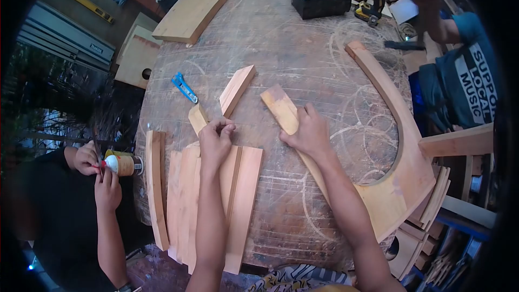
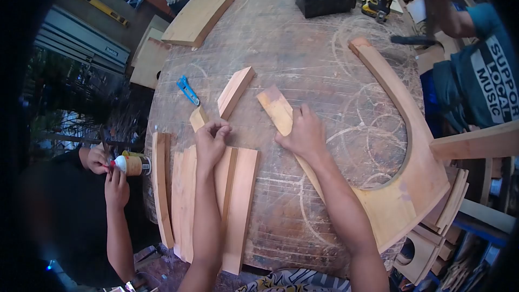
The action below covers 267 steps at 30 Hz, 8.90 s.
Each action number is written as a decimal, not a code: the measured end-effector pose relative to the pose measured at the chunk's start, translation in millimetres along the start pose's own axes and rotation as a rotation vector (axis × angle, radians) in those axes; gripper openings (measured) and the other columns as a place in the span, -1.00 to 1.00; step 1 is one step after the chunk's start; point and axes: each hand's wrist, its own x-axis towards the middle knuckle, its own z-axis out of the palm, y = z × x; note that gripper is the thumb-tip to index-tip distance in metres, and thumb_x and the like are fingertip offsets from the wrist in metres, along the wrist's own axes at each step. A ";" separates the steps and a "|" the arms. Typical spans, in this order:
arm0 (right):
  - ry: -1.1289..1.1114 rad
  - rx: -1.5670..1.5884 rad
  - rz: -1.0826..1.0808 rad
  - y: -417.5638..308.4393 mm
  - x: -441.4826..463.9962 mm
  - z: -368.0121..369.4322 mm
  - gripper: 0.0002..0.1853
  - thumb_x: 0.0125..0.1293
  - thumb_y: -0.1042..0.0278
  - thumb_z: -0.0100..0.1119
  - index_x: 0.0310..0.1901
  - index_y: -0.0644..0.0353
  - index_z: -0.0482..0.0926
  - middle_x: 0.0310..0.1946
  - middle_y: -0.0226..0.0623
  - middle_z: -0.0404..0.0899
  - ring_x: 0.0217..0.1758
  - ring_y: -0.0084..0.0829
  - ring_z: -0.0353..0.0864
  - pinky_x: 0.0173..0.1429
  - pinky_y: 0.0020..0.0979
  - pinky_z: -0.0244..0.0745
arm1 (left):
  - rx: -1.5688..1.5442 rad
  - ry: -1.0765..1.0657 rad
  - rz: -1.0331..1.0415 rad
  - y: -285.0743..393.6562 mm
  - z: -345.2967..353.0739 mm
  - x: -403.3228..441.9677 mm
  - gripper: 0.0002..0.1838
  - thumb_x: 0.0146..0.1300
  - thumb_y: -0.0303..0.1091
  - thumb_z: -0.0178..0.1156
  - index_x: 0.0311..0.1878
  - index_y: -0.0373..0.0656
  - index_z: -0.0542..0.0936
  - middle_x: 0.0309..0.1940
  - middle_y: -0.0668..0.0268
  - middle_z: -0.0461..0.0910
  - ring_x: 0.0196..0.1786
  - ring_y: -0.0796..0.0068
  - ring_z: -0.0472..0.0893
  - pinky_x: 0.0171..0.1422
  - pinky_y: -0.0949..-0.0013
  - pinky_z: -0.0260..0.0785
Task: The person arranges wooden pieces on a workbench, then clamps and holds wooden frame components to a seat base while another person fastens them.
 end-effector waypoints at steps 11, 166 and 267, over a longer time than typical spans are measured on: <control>0.011 -0.026 0.023 -2.8 1.9 1.5 -0.42 -0.20 0.05 0.40 -0.21 0.38 0.58 -0.24 -0.09 0.46 -0.17 -0.09 0.56 -0.15 -0.11 0.51 | 0.195 0.031 -0.038 14.7 -1.6 0.3 -0.87 0.10 -0.47 0.40 -0.42 -0.32 0.65 -0.56 0.25 0.65 -0.49 0.55 0.60 -0.34 0.43 0.44; 0.223 -0.032 -0.495 41.8 -415.2 -42.7 -0.51 0.18 0.12 0.18 0.08 0.26 0.52 0.17 0.14 0.41 0.24 0.17 0.36 0.39 0.03 0.22 | 0.008 -0.040 -0.066 -21.0 21.4 -735.5 -0.61 0.20 0.01 0.36 -0.37 -0.18 0.62 -0.63 0.24 0.50 -0.56 0.47 0.45 -0.38 0.31 0.37; 0.181 0.290 0.956 165.5 -448.3 -131.5 -0.03 -0.29 0.60 0.43 0.28 0.31 0.19 0.13 -0.07 0.48 0.19 -0.16 0.50 0.31 -0.25 0.40 | 0.290 0.542 0.214 -52.9 77.4 -395.0 -0.87 0.19 -0.25 0.30 -0.41 -0.05 0.64 -0.52 0.24 0.58 -0.45 0.16 0.58 -0.36 0.18 0.40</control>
